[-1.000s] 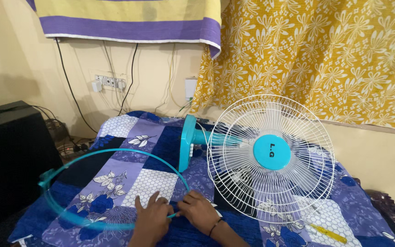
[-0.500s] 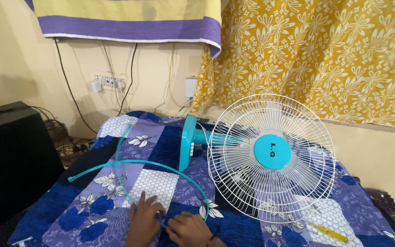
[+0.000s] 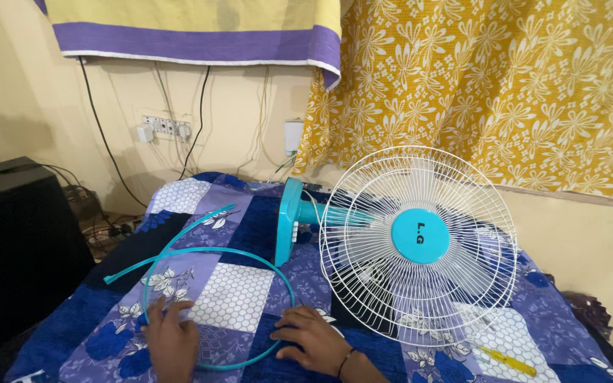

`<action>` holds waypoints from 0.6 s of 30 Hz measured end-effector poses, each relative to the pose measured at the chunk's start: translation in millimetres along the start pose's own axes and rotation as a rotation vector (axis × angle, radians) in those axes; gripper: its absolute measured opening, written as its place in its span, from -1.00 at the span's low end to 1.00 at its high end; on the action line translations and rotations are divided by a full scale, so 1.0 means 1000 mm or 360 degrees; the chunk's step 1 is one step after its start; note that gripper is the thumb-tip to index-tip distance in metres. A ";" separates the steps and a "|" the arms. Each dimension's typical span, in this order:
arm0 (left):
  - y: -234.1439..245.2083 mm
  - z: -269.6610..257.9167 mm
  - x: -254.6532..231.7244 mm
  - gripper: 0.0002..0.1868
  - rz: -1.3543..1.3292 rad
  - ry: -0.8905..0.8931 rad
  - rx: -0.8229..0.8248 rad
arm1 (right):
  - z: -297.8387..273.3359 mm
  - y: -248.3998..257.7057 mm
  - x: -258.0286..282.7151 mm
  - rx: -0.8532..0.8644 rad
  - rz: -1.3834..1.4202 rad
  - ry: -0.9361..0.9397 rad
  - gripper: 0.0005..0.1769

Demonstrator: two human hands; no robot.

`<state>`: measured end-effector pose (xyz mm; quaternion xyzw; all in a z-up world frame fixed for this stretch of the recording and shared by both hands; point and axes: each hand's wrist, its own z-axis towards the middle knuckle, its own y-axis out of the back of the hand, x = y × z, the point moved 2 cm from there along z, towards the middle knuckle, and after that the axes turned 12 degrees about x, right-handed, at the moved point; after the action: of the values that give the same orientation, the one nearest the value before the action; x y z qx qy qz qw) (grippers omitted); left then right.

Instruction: The person uses a yellow screwdriver to loosen and remove the outer ring of a teal and white table fan. They then remove the front wire grille, exposing the fan blades, and place the removed parts on the bed.

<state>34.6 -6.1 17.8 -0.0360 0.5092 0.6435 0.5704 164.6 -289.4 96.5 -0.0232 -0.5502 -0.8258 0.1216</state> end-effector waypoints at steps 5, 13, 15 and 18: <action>0.008 0.006 -0.004 -0.68 0.0418 0.0174 -0.0035 | -0.001 -0.021 -0.013 0.0083 0.0024 -0.0216 -0.86; 0.021 0.006 -0.039 -0.81 0.0400 0.0156 0.0090 | 0.025 -0.045 0.004 -0.0003 0.0163 -0.0099 -0.90; 0.017 0.005 -0.048 -0.81 0.0364 0.0231 0.0267 | 0.032 -0.046 0.007 0.0051 0.0180 -0.0104 -0.87; 0.016 0.001 -0.061 -0.83 0.0321 0.0090 0.0239 | 0.038 -0.043 0.013 0.0018 0.0166 -0.0066 -0.78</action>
<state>44.0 -44.8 66.4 0.0401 0.5730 0.6564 0.4891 138.7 -240.9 75.2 -0.0683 -0.5552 -0.8146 0.1534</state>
